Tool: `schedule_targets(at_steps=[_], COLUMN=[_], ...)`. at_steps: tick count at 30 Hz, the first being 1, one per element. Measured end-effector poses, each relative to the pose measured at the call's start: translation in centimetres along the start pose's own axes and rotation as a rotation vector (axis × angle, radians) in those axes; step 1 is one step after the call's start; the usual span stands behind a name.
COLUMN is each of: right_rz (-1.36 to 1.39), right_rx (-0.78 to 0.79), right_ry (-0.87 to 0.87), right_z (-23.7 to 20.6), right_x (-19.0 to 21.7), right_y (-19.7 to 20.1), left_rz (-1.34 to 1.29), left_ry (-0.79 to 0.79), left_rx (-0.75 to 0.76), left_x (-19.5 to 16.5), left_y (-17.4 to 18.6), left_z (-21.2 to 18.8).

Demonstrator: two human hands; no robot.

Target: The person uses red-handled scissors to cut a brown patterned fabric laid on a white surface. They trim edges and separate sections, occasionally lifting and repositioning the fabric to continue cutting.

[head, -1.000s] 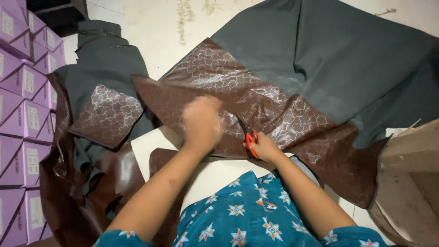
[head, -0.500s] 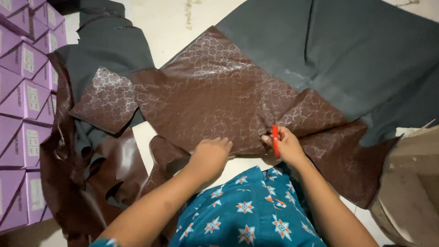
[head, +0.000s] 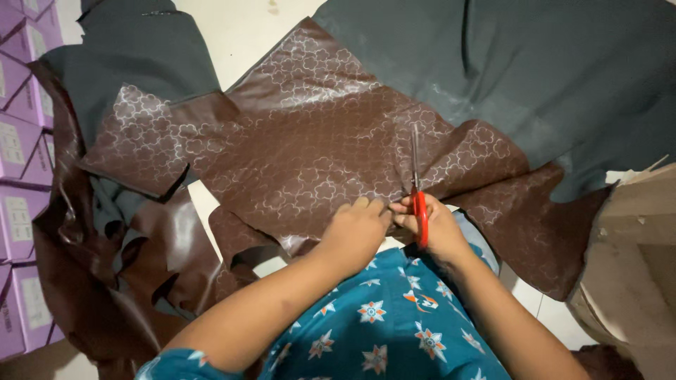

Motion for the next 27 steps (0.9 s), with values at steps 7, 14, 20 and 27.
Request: schedule_targets(at_steps=[7, 14, 20, 27], right_rz=[-0.471, -0.318, -0.178, -0.120], right_rx=[0.133, 0.227, 0.269, 0.253], right_ry=[-0.216, -0.656, -0.708, -0.647], right_z=[-4.4, -8.9, -8.4, -6.0], right_x=[1.8, -1.1, -2.1, -2.2], right_y=[4.3, 6.7, 5.5, 3.0], left_rz=[-0.020, -0.062, -0.067, -0.123], left_ry=[-0.061, -0.101, -0.115, -0.117], left_rx=[-0.216, -0.342, -0.360, -0.337], left_x=[0.8, 0.5, 0.5, 0.4], left_y=[0.2, 2.2, 2.8, 2.9], left_z=[-1.7, -2.0, -2.2, -1.6])
Point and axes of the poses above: each hand's wrist, its own z-axis towards the middle knuckle, its own y-axis out of the back of the hand, x = y × z, the point moved 10 cm from there along z, towards the middle knuckle, and after that the axes turned 4 degrees about -x, right-handed, at the moved point
